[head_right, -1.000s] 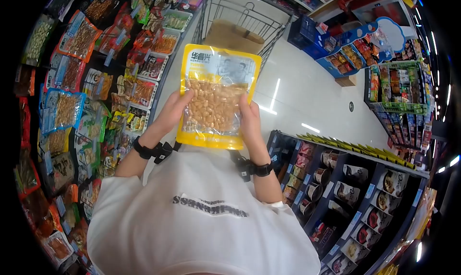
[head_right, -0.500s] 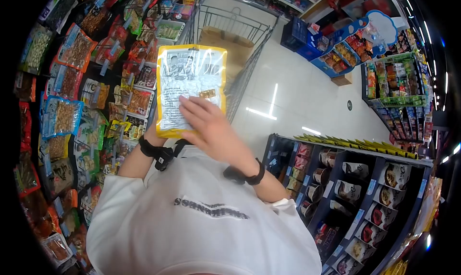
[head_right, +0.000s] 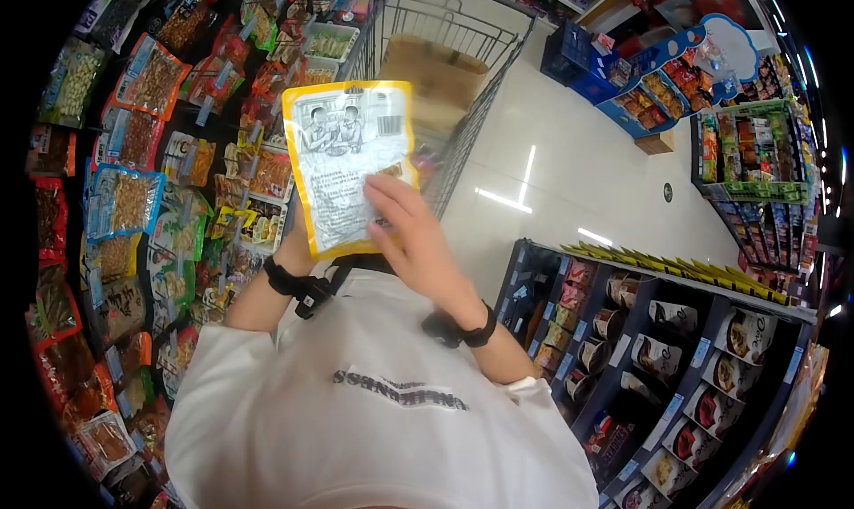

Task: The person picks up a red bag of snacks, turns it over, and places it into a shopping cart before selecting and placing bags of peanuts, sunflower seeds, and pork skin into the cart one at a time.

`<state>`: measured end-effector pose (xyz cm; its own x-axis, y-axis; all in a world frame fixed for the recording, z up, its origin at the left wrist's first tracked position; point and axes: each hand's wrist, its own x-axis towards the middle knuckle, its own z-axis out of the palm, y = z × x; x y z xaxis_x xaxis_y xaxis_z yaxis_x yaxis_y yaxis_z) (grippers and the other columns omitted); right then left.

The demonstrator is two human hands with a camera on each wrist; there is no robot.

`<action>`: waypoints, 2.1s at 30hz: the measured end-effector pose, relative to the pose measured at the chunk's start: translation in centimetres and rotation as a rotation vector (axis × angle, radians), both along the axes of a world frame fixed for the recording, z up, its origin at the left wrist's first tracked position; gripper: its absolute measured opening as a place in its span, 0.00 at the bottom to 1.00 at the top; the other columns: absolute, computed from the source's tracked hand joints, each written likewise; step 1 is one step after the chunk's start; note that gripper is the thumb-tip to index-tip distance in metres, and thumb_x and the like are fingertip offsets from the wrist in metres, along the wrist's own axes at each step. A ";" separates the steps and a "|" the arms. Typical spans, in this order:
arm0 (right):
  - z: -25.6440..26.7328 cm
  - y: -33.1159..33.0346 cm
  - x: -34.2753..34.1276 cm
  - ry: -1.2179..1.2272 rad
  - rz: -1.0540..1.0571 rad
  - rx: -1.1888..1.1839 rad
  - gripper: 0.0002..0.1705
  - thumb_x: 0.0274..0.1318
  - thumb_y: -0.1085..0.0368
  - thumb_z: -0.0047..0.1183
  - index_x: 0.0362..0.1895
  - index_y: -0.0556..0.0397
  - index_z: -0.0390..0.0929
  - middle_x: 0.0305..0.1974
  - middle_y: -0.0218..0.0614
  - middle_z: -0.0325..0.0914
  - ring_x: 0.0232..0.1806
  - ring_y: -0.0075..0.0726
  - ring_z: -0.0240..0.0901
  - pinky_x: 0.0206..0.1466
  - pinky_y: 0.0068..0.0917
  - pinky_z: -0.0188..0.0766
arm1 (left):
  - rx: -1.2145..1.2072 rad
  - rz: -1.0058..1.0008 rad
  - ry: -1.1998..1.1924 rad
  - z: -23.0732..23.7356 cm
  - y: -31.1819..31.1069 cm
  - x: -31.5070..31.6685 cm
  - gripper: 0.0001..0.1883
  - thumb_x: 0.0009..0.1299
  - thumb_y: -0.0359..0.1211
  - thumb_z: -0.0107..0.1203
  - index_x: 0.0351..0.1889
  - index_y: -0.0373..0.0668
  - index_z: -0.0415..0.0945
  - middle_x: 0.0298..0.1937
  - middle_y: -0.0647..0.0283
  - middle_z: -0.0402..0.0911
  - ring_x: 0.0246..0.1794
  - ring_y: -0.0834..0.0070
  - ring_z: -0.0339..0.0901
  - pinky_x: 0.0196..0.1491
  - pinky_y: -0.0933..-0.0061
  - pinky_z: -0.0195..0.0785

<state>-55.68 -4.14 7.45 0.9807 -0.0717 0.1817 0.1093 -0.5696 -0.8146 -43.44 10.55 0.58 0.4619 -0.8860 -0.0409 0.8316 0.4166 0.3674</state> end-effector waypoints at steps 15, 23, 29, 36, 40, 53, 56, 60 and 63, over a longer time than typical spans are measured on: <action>-14.7 -1.9 -0.9 0.450 -0.570 0.950 0.17 0.64 0.60 0.52 0.48 0.61 0.75 0.37 0.30 0.79 0.38 0.22 0.70 0.44 0.24 0.67 | 1.095 0.247 -1.496 -5.3 -2.4 0.4 0.39 0.68 0.41 0.57 0.71 0.35 0.50 0.73 0.39 0.46 0.74 0.47 0.44 0.73 0.55 0.40; -24.2 -3.5 0.9 0.624 -0.666 0.936 0.19 0.68 0.61 0.47 0.55 0.61 0.71 0.44 0.35 0.79 0.43 0.25 0.73 0.47 0.25 0.71 | 1.094 -0.097 -0.901 -22.6 -0.4 0.9 0.34 0.64 0.40 0.62 0.65 0.36 0.62 0.52 0.47 0.78 0.47 0.59 0.80 0.49 0.61 0.72; -38.8 -4.3 1.2 0.687 -0.567 0.747 0.27 0.61 0.72 0.50 0.64 0.57 0.61 0.53 0.37 0.74 0.53 0.30 0.70 0.54 0.28 0.69 | 1.377 -0.231 -0.783 -28.8 -3.3 3.8 0.35 0.64 0.30 0.53 0.70 0.42 0.52 0.52 0.42 0.76 0.51 0.48 0.75 0.50 0.57 0.68; -47.1 -4.0 6.9 0.678 -0.697 0.637 0.29 0.57 0.69 0.52 0.64 0.60 0.63 0.52 0.49 0.76 0.54 0.43 0.74 0.57 0.33 0.68 | 1.519 0.079 -1.051 -34.1 -5.4 6.5 0.32 0.62 0.26 0.54 0.66 0.37 0.59 0.66 0.47 0.63 0.60 0.50 0.67 0.56 0.58 0.67; -52.9 -3.2 7.6 0.578 -0.698 0.561 0.31 0.56 0.71 0.51 0.65 0.59 0.62 0.54 0.52 0.74 0.56 0.46 0.73 0.57 0.33 0.67 | 1.608 -0.074 -1.196 -36.9 -4.7 5.9 0.27 0.61 0.30 0.58 0.59 0.36 0.67 0.61 0.48 0.66 0.58 0.50 0.68 0.57 0.55 0.66; -57.8 0.0 6.0 0.827 -0.383 0.279 0.21 0.54 0.67 0.51 0.55 0.55 0.75 0.49 0.54 0.77 0.52 0.58 0.73 0.54 0.41 0.70 | 1.539 0.192 -1.588 -37.8 -0.4 4.2 0.06 0.59 0.29 0.56 0.34 0.42 0.75 0.30 0.63 0.75 0.32 0.64 0.77 0.35 0.65 0.73; -56.1 -0.3 5.6 0.910 -0.324 0.058 0.20 0.56 0.67 0.49 0.53 0.53 0.76 0.50 0.54 0.76 0.52 0.60 0.72 0.54 0.44 0.70 | 1.567 0.251 -1.544 -37.3 -1.1 4.4 0.05 0.58 0.30 0.56 0.32 0.43 0.74 0.31 0.63 0.75 0.32 0.64 0.77 0.35 0.64 0.73; -51.2 0.7 4.3 0.859 -0.194 0.002 0.18 0.59 0.59 0.47 0.48 0.53 0.78 0.46 0.55 0.77 0.50 0.61 0.73 0.51 0.46 0.70 | 1.598 0.185 -1.407 -37.8 -0.7 3.5 0.07 0.61 0.33 0.53 0.35 0.44 0.76 0.35 0.60 0.77 0.36 0.60 0.77 0.38 0.62 0.73; -47.6 0.0 3.3 0.973 -0.036 -0.015 0.22 0.64 0.51 0.43 0.49 0.54 0.78 0.45 0.53 0.78 0.50 0.61 0.74 0.52 0.46 0.70 | 1.568 0.098 -1.383 -36.5 -0.4 4.4 0.09 0.61 0.34 0.51 0.36 0.42 0.78 0.35 0.56 0.79 0.37 0.56 0.79 0.41 0.58 0.73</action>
